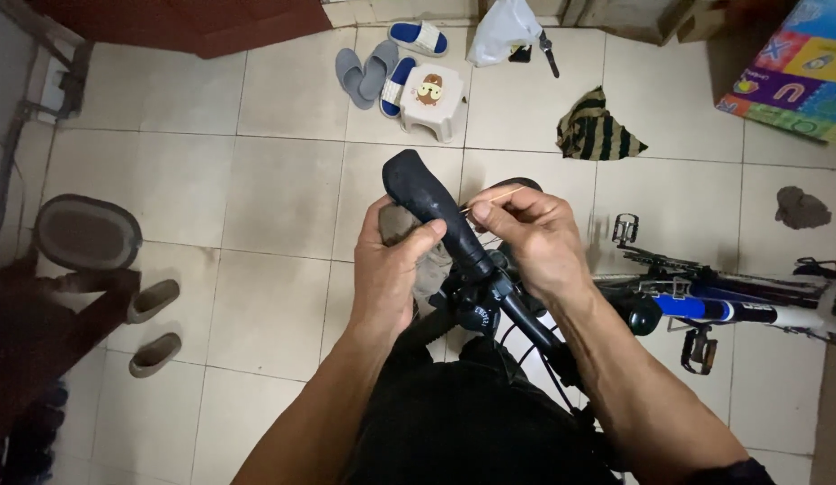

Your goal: Cleaning a bicycle handlebar grip by removing dirt from its textured holes with a small tool and wiping it down with a cloth.

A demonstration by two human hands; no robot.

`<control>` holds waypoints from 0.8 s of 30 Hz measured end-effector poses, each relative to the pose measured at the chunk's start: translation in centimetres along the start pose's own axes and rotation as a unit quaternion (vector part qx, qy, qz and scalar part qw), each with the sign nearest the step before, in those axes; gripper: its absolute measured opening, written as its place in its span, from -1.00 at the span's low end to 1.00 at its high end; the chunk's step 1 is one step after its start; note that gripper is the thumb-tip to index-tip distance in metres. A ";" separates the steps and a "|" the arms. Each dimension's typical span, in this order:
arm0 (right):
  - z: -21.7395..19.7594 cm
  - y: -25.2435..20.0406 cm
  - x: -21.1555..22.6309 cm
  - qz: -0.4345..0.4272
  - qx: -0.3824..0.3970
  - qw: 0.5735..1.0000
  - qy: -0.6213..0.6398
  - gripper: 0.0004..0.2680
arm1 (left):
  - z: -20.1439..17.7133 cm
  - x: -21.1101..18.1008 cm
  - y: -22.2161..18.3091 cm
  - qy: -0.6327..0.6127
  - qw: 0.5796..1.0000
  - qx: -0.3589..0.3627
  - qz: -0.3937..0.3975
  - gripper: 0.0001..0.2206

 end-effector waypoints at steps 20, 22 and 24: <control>4.9 -3.2 8.6 -0.478 0.023 0.795 -0.372 -0.95 | -0.1 -0.5 -0.4 -0.032 0.999 -0.010 0.030 -0.52; 4.8 -3.2 8.7 -0.488 0.020 0.786 -0.379 -0.94 | 0.3 -0.6 -0.2 -0.037 0.999 -0.006 0.033 -0.53; 4.8 -3.4 8.4 -0.481 0.030 0.796 -0.366 -0.94 | 0.3 -0.8 -0.5 -0.039 0.999 -0.007 0.036 -0.54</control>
Point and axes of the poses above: each hand's wrist, its own y-axis towards the middle knuckle, its own z-axis out of the palm, x = y × z, the point moved 10 cm from there along y, towards the middle knuckle, and after that the axes turned 4 degrees about -y, right-handed, at the moved point
